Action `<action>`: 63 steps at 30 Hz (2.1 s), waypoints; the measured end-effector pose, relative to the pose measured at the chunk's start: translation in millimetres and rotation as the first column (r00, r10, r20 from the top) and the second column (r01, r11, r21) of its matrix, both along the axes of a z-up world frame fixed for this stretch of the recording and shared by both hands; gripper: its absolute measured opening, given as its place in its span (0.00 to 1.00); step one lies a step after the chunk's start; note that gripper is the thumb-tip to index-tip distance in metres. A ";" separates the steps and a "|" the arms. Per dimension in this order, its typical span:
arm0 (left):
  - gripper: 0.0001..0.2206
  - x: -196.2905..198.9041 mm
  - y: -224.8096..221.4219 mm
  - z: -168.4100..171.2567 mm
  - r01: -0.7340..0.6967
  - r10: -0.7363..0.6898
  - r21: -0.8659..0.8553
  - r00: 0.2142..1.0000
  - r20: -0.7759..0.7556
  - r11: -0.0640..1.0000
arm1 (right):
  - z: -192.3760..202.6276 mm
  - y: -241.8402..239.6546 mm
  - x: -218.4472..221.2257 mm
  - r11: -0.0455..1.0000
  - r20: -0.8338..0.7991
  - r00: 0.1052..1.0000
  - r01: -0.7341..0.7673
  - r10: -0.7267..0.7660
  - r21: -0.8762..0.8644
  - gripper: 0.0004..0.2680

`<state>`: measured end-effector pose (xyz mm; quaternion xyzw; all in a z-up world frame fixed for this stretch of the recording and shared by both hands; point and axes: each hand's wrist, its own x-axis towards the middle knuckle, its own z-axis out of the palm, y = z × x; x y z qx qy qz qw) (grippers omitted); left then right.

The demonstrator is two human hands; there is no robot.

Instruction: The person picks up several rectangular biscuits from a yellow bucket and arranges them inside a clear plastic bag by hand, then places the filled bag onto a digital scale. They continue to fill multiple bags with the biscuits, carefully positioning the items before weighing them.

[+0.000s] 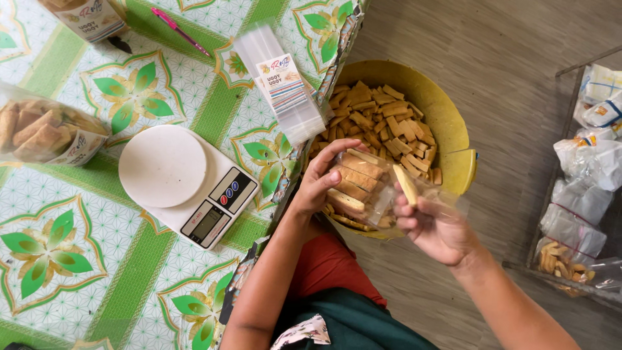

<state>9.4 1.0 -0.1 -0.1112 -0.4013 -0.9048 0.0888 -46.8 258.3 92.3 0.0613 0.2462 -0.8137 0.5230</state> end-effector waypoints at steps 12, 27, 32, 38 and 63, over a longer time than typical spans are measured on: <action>0.32 1.5 6.5 6.5 -0.097 0.078 -0.256 0.994 -0.083 0.962 | -13.8 -5.8 -3.3 0.903 -0.065 0.976 0.218 -0.209 0.369 0.11; 0.24 -10.6 5.3 10.6 -0.147 0.108 -0.359 0.986 -0.127 0.922 | -12.2 -33.0 -15.8 0.770 -0.253 0.967 0.131 0.040 0.624 0.05; 0.23 -14.3 -2.4 -3.1 -0.277 0.277 0.008 0.961 0.022 0.961 | 26.5 26.6 -50.5 0.963 -0.450 0.893 0.110 0.014 0.248 0.10; 0.26 -5.6 -10.1 -5.8 -0.309 0.272 0.179 0.941 0.203 0.934 | -167.6 35.0 -75.7 0.484 -0.550 -0.007 0.486 0.835 0.728 0.08; 0.24 11.7 12.1 -15.1 -0.069 0.078 -0.206 0.996 0.038 0.976 | -17.2 39.0 26.1 0.904 -0.491 0.871 0.205 0.006 0.376 0.12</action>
